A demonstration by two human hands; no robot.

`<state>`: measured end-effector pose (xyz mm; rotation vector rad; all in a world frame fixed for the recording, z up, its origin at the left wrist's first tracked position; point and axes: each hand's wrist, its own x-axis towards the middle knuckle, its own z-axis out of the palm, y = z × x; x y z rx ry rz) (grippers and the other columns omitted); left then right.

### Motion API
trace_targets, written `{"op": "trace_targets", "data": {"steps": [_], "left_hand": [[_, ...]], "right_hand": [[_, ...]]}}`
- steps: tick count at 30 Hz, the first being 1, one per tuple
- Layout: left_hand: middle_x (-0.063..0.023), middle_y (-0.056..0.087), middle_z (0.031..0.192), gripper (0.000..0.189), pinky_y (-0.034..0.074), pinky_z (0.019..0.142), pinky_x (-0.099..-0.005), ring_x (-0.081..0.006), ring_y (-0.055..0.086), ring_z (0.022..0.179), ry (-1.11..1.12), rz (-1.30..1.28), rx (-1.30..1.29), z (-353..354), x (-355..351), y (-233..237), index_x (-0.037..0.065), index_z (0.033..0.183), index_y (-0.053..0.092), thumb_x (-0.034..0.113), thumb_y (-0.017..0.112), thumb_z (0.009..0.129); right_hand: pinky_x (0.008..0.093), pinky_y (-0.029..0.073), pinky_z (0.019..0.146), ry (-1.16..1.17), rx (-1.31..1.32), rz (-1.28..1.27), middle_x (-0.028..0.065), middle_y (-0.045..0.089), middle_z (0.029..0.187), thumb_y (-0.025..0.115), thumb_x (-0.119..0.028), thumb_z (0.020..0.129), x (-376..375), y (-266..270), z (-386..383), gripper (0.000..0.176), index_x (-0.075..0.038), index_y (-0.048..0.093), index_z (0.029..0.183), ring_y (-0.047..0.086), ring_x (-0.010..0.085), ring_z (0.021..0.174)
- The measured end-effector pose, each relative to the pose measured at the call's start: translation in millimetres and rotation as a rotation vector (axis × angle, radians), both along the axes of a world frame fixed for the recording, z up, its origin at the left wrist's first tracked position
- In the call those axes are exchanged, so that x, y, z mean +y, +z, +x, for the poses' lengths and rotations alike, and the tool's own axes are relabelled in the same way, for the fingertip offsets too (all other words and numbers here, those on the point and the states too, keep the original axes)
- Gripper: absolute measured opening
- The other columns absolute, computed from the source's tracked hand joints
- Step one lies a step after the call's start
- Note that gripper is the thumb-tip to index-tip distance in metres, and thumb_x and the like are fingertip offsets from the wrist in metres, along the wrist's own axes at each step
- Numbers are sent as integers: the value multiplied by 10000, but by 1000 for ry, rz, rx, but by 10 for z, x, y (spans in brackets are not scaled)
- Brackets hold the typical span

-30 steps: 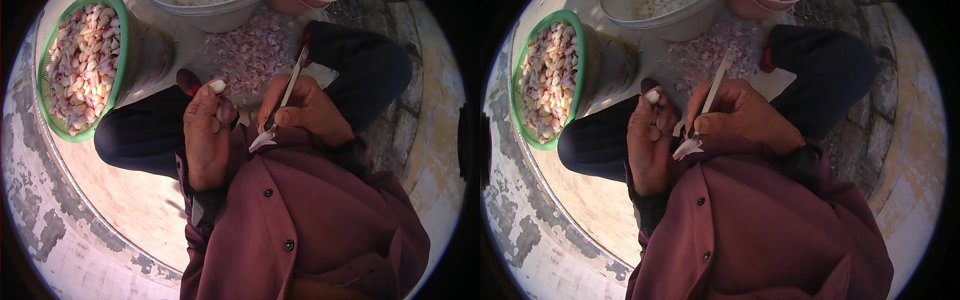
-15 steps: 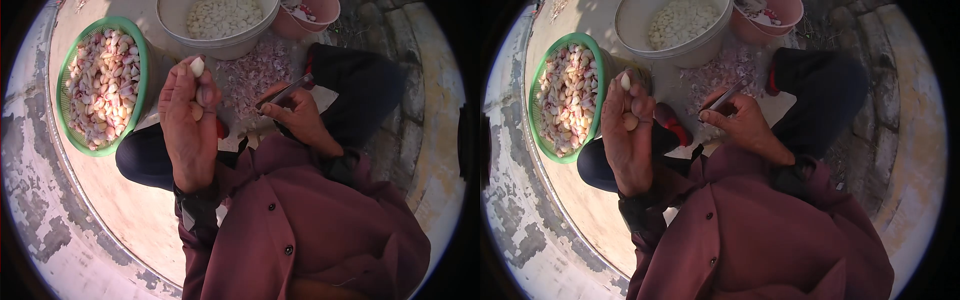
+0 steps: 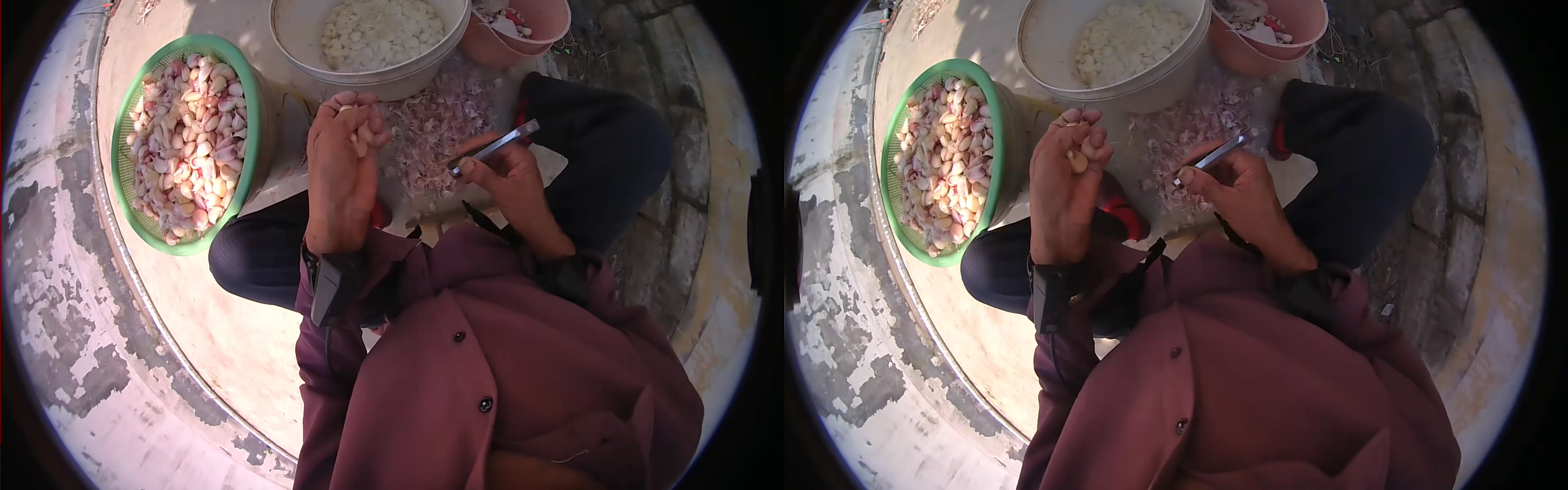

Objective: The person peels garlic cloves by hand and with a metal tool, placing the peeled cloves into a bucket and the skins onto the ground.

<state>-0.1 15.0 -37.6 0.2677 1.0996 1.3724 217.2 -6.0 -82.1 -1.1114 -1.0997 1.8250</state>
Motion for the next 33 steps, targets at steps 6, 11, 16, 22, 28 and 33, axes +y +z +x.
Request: {"op": "trace_targets", "data": {"steps": [6,11,16,22,28,33], "left_hand": [[-118,593,898,161,337,516,-220,-84,406,549,-92,-76,-38,281,-753,49,8,1114,465,100,454,983],[-99,612,783,247,286,488,-183,-41,373,535,-239,-56,68,326,-920,201,1,1149,487,205,475,1011],[-61,624,761,269,288,496,-173,-15,383,553,-348,-2,267,357,-973,212,13,1148,502,243,504,1009],[-40,629,786,269,311,522,-152,-9,482,613,-403,27,379,420,-1000,226,13,1165,517,229,521,1003],[-33,583,899,254,406,705,-214,-64,498,813,-420,-3,324,412,-996,327,5,1170,541,187,514,995],[-52,600,793,372,327,548,-187,-49,459,650,-447,-51,176,352,-1014,397,9,1161,561,329,421,1034]], "right_hand": [[236,498,762,-4,76,30,49,678,936,684,-110,890,14,93,-83,191,-12,631,1045,615,81,827],[251,502,785,20,127,118,77,679,985,694,-105,879,-39,275,-168,204,-5,638,1048,625,109,861],[259,506,800,141,107,273,90,668,1016,715,-126,865,-82,510,-214,233,5,644,1044,637,141,901],[259,505,799,175,113,176,92,668,1021,731,-162,856,-147,601,-243,265,5,646,1044,640,136,901],[245,513,751,205,6,372,80,682,994,717,-124,864,-108,561,-259,227,-7,649,1046,647,126,877],[263,510,784,187,-2,539,79,684,979,722,-102,855,-66,476,-243,220,-7,649,1039,650,133,888]]}}
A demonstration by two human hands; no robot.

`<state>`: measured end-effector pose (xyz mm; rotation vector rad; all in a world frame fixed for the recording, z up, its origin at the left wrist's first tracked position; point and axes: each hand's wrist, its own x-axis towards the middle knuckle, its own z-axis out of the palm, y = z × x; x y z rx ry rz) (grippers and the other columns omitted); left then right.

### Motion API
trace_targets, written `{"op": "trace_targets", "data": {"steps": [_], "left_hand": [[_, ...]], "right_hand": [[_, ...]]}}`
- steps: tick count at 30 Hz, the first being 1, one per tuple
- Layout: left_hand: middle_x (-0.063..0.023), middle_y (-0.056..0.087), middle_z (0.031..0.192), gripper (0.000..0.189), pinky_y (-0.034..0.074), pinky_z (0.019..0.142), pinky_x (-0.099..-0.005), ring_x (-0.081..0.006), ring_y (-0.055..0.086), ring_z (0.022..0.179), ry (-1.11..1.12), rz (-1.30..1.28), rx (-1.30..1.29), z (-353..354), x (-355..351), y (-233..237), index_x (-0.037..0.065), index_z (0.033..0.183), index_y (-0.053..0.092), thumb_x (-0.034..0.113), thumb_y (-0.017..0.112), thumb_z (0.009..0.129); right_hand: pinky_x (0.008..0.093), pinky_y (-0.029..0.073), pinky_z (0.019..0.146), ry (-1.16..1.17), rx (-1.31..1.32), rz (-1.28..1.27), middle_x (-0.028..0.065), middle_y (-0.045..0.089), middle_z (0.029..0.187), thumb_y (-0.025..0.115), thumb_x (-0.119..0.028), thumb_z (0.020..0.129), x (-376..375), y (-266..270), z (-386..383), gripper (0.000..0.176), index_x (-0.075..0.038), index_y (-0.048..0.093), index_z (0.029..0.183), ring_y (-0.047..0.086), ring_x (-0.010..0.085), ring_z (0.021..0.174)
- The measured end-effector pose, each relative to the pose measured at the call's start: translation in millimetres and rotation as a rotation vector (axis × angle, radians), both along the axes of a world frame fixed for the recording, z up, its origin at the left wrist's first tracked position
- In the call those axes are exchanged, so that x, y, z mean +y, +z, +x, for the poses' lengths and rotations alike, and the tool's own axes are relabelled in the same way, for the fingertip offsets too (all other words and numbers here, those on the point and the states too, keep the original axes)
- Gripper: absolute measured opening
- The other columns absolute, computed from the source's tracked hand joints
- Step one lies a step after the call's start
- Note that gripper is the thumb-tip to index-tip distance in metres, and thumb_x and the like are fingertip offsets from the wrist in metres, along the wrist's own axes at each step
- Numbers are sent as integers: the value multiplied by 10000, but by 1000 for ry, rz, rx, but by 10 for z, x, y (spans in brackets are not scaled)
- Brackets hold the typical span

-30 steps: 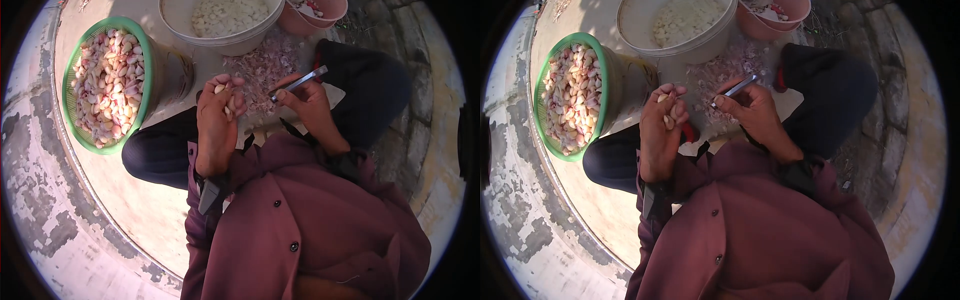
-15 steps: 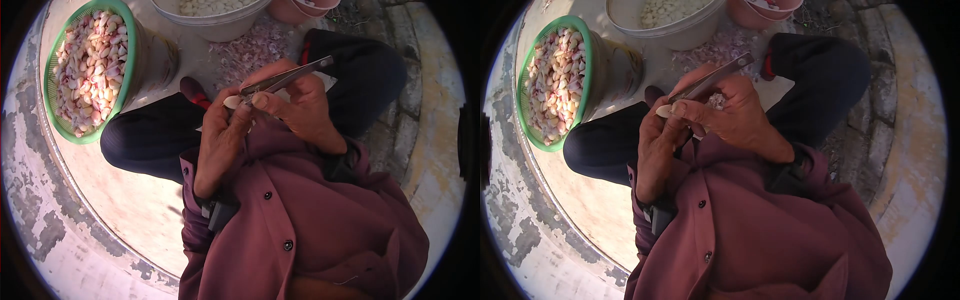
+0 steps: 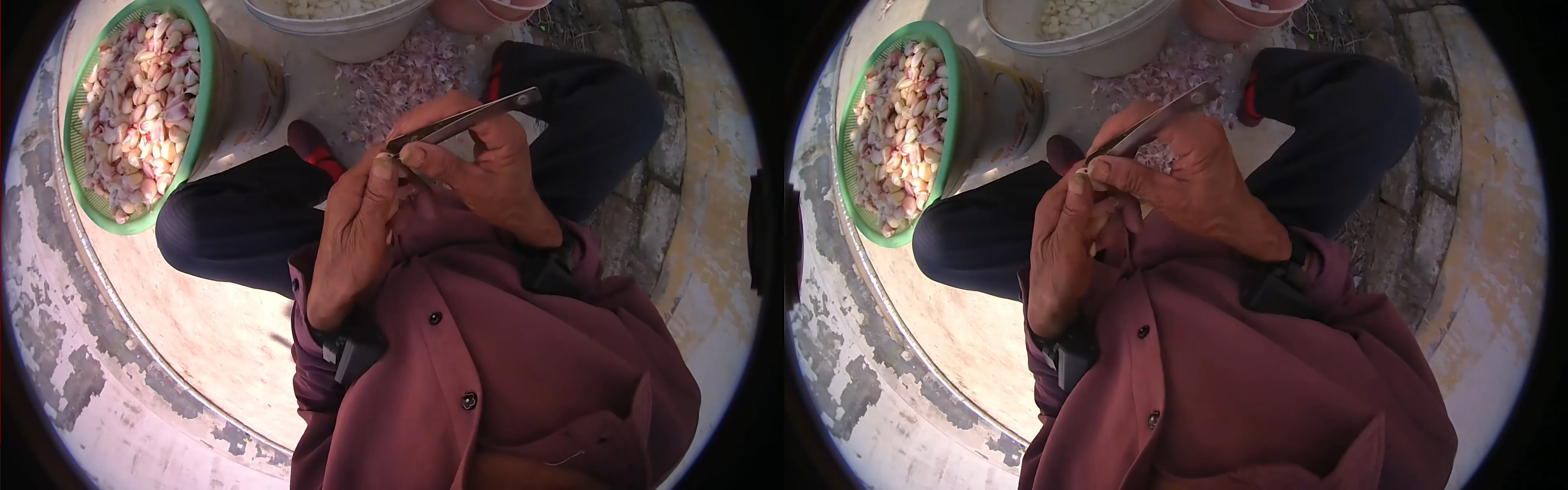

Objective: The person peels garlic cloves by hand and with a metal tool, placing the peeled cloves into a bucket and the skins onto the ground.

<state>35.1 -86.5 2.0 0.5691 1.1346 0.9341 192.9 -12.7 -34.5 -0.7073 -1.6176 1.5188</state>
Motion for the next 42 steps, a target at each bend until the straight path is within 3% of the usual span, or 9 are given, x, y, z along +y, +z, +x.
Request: {"op": "trace_targets", "data": {"steps": [2,8,12,20,25,27,33,35,42], "left_hand": [[-58,571,665,418,283,436,-189,-44,412,482,75,-15,3,23,30,-26,0,1068,555,358,339,1049],[-118,604,640,383,303,438,-222,-109,458,459,214,-113,-450,-131,15,-199,21,953,577,341,382,1035],[-136,600,631,411,314,445,-230,-125,484,472,337,-272,-398,-60,41,-112,17,902,578,341,365,1038],[-71,574,592,506,304,466,-220,-79,436,474,-13,-88,-23,-51,42,-96,36,802,565,425,341,1035],[-65,566,619,487,293,468,-212,-76,435,487,-10,-115,-50,-50,53,-133,32,869,562,427,331,1036],[-67,562,649,475,295,469,-211,-89,459,498,-6,-124,-74,-57,50,-162,19,926,565,415,329,1038],[-38,615,798,220,350,534,-170,-37,457,567,348,88,-124,18,31,-204,32,1060,555,232,577,970],[-27,621,880,256,408,609,-167,-36,515,671,365,207,129,124,31,-180,22,1128,536,78,652,907],[-8,614,901,208,452,715,-184,-51,551,773,411,138,27,35,-6,-222,17,1085,582,7,649,888]], "right_hand": [[266,510,786,-8,-5,-18,81,684,979,724,-100,852,-18,30,-3,218,-3,648,1031,650,139,892],[287,496,787,-1,21,54,96,686,967,735,-133,840,22,39,25,223,-3,644,996,649,158,866],[284,466,723,36,-109,317,77,695,898,747,-180,828,52,156,14,245,-24,649,989,636,157,843],[256,455,668,-6,-116,183,60,690,856,740,-182,840,7,125,48,163,-46,686,912,622,114,756],[235,480,679,-41,74,-208,63,690,872,720,-152,864,-89,45,28,147,-30,677,934,623,99,786],[231,493,719,-53,225,-629,52,693,893,697,-129,886,-104,46,19,141,-25,657,973,623,92,810],[219,495,767,-189,127,-412,58,696,910,687,-123,895,-85,-71,5,157,-23,637,1005,626,83,848],[223,483,749,-183,148,-431,34,679,873,694,-128,890,-102,-14,-40,144,-20,659,979,612,74,821],[231,482,804,-197,155,-532,43,693,920,670,-137,910,-63,-72,-2,141,-37,647,1006,625,81,865]]}}
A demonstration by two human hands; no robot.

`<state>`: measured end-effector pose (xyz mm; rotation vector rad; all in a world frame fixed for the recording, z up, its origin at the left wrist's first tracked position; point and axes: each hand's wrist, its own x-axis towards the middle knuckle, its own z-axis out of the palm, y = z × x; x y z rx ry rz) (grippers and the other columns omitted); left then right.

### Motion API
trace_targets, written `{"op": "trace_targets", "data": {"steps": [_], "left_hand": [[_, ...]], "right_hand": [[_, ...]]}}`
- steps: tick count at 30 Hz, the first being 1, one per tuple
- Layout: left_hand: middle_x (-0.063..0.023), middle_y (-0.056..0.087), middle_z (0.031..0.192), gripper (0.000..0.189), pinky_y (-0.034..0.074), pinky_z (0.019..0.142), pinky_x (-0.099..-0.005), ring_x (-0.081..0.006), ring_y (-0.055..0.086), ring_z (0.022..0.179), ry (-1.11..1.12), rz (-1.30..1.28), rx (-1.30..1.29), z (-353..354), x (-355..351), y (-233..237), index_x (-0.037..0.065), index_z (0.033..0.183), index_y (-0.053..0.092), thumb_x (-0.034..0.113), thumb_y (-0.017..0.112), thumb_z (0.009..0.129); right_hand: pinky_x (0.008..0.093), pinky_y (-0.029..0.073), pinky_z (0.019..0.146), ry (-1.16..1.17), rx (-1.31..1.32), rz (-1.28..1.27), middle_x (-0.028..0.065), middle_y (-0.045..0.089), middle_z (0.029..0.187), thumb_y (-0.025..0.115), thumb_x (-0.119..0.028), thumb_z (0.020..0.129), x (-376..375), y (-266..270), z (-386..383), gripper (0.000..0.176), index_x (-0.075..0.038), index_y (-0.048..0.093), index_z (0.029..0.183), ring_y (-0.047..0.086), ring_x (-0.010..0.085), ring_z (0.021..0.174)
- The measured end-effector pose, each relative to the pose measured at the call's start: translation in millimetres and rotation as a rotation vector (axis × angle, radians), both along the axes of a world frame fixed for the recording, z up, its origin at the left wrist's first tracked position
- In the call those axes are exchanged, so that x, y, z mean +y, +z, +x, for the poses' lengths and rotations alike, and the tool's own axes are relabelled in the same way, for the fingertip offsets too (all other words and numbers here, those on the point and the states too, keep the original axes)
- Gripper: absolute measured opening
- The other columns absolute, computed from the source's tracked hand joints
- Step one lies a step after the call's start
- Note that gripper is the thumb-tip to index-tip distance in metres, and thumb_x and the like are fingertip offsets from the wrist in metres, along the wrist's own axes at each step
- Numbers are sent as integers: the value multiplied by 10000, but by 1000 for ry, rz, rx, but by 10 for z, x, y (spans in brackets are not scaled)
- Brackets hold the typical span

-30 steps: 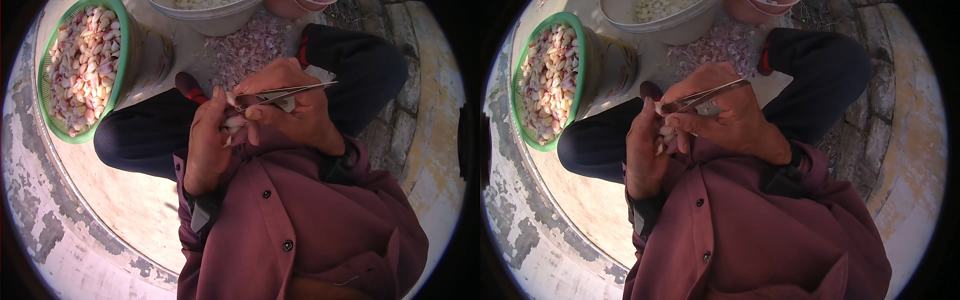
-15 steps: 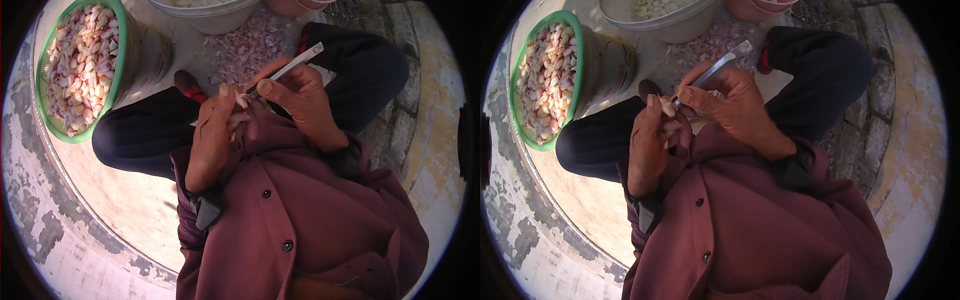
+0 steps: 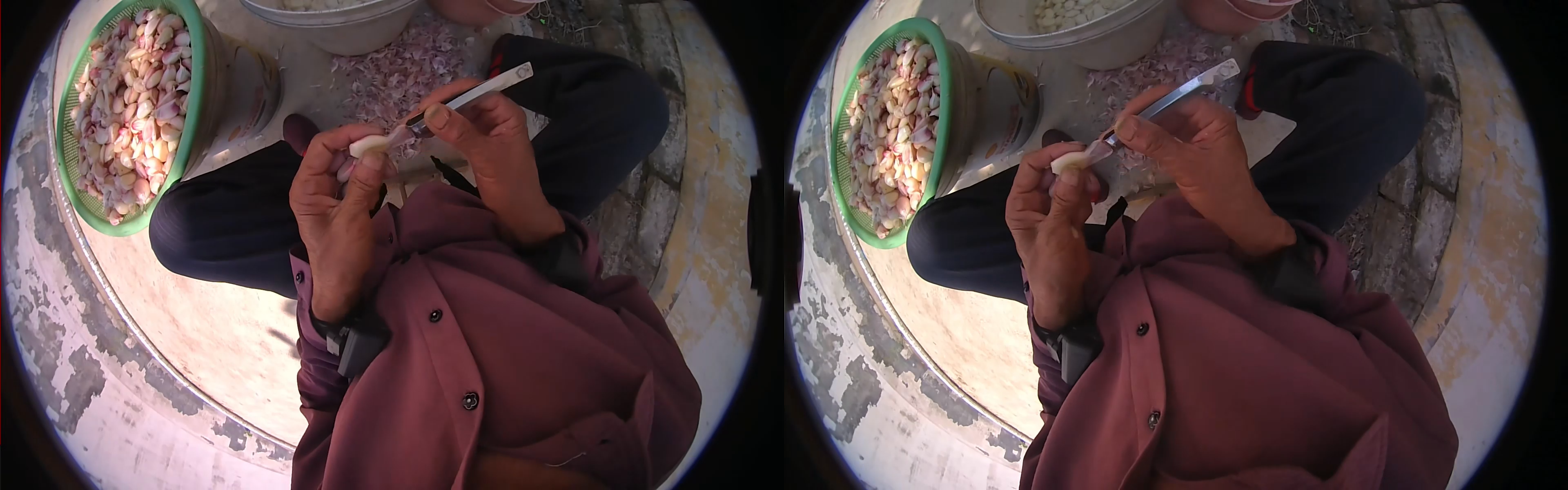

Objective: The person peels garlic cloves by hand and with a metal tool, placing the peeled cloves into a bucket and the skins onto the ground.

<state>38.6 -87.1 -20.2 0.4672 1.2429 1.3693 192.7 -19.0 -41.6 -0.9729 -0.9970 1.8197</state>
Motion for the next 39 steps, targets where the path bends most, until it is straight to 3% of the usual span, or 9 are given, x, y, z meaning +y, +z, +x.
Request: {"op": "trace_targets", "data": {"steps": [4,9,11,17,19,27,29,34,39], "left_hand": [[8,611,891,157,450,697,-177,-38,545,770,-16,-24,217,-22,-7,-42,14,1036,620,-3,653,883],[-18,631,863,169,469,695,-197,-60,580,753,-92,-15,384,1,12,-95,3,1023,625,-16,663,859],[-80,641,844,208,486,663,-240,-137,627,724,-160,47,711,14,18,-107,-4,1004,619,-50,664,807],[-137,621,838,214,494,603,-326,-273,646,714,-204,134,1032,39,54,53,0,958,615,-71,642,758],[-137,623,843,216,496,605,-328,-273,649,720,-219,140,1043,39,63,83,2,961,616,-73,641,760],[-128,639,834,238,503,619,-278,-219,652,686,-205,190,929,59,23,4,6,987,625,-83,665,770],[-90,655,827,187,491,639,-228,-128,635,688,-135,156,689,70,6,-60,6,975,637,-66,672,806],[-75,660,884,152,486,728,-210,-101,621,785,-98,38,368,-15,2,41,-7,1036,595,-44,618,890],[-98,660,887,186,490,730,-217,-107,627,789,-134,44,308,3,40,12,-1,1085,511,-41,579,916]], "right_hand": [[226,477,806,-78,-188,58,35,690,923,669,-160,913,72,-283,160,153,-42,652,1010,624,81,868],[235,484,769,93,-207,167,12,684,909,715,-168,876,29,32,109,203,-33,658,1018,614,74,865],[238,485,749,129,-252,229,22,683,902,726,-159,863,-8,174,34,200,-29,664,1001,617,83,843],[239,485,689,205,-562,713,64,669,847,746,-127,827,63,300,-4,156,-21,679,920,629,130,753],[237,484,681,210,-625,848,72,662,829,747,-119,821,62,300,1,146,-20,679,904,631,143,736],[203,469,693,107,-161,97,-13,658,817,703,-124,882,22,119,48,124,-34,662,957,593,47,768],[207,473,701,77,-234,77,-9,661,830,697,-126,888,19,12,58,128,-36,656,970,597,51,777],[226,492,711,-2,-418,112,30,687,842,721,-165,874,59,-322,175,175,-13,658,934,627,72,782],[214,477,776,80,-96,-20,10,675,904,675,-158,909,29,19,118,179,-41,638,1040,608,63,848]]}}
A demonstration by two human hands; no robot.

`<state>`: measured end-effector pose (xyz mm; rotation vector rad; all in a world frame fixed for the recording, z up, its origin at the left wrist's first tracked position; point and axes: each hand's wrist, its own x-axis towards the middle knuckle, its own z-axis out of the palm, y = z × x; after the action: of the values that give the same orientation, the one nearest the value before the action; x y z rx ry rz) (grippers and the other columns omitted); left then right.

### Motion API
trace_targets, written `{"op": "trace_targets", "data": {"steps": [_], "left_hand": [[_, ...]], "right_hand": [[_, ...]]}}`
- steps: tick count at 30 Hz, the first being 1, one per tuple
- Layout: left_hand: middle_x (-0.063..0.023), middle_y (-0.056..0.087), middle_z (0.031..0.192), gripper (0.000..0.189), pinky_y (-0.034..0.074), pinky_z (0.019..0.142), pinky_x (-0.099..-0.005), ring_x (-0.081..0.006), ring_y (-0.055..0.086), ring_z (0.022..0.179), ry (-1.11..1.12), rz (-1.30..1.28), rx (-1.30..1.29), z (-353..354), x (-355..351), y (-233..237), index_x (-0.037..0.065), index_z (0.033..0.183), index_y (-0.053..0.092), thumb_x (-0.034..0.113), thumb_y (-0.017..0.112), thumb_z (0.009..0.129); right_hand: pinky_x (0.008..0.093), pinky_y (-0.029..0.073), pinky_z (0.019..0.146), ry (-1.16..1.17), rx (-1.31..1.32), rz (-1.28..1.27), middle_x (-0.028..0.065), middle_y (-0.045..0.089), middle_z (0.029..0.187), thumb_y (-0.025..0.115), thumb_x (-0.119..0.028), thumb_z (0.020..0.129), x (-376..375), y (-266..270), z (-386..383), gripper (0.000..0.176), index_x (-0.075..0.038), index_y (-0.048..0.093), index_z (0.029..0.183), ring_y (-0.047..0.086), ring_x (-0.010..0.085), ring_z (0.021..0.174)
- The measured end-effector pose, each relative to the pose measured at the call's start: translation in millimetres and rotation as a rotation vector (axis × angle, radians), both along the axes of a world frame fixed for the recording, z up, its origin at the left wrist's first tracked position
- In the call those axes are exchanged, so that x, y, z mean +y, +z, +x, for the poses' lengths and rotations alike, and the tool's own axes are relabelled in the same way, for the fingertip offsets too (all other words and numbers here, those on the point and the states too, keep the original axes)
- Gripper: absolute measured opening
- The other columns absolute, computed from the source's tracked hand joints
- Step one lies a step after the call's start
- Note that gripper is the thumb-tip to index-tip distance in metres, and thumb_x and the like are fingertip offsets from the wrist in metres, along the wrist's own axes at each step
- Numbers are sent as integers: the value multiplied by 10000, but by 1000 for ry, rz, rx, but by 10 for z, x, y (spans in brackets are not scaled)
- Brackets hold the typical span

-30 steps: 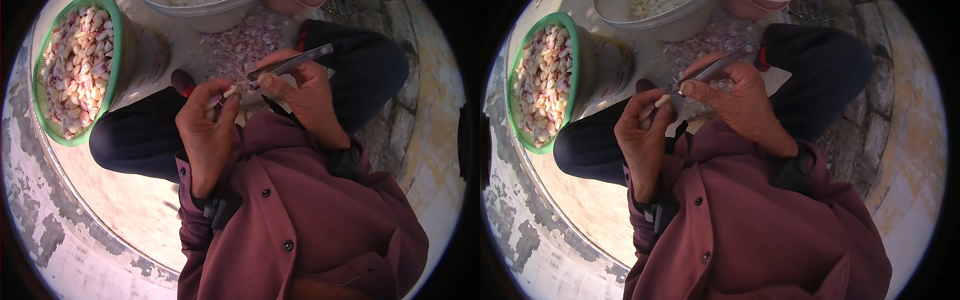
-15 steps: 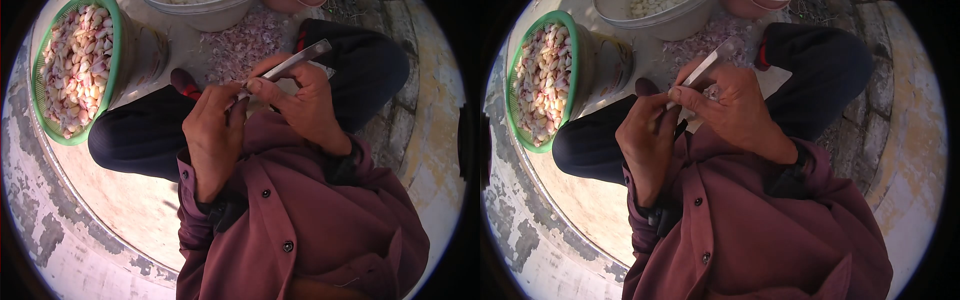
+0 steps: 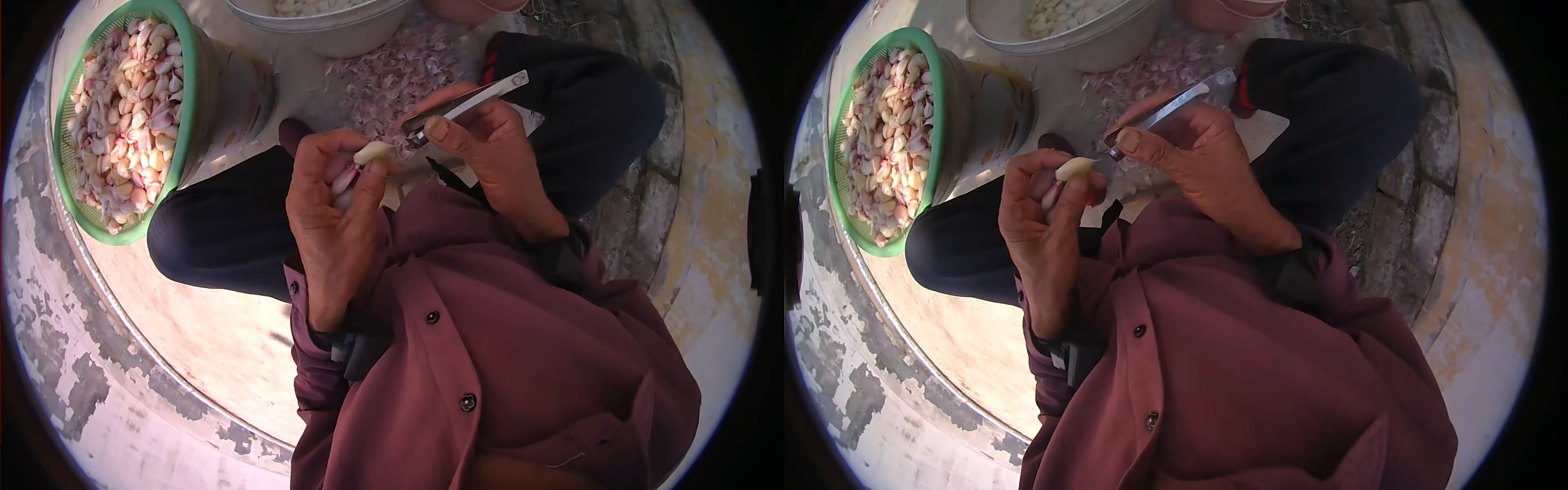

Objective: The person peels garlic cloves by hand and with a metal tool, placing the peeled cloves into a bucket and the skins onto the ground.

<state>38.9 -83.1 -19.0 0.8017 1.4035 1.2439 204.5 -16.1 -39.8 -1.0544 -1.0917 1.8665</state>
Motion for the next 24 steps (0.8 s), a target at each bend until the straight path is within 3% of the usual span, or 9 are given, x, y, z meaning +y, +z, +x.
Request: {"op": "trace_targets", "data": {"steps": [3,18,21,24], "left_hand": [[-61,649,884,188,469,729,-189,-82,621,825,2,47,-45,83,39,41,26,1068,500,-33,590,914],[-80,659,813,150,430,631,-172,-72,585,714,132,130,-173,166,12,-32,25,1039,514,55,614,932],[-78,658,803,160,379,571,-161,-44,535,648,90,154,-345,143,4,-68,28,1047,520,85,619,935],[-69,649,798,200,321,525,-162,-26,458,580,71,76,-546,126,20,-78,26,1108,534,131,602,952]], "right_hand": [[216,485,780,43,212,-90,14,672,913,665,-167,917,-35,113,-69,179,-47,635,1047,611,63,848],[248,508,779,-97,202,-100,19,650,948,649,-174,928,-129,-28,-109,190,-61,611,1076,618,94,862],[257,505,773,-79,369,-224,22,649,939,641,-185,933,-114,-12,-92,188,-62,605,1071,617,97,868],[261,500,772,-79,355,-186,33,655,953,634,-190,937,-106,-19,-89,181,-61,601,1060,617,103,873]]}}
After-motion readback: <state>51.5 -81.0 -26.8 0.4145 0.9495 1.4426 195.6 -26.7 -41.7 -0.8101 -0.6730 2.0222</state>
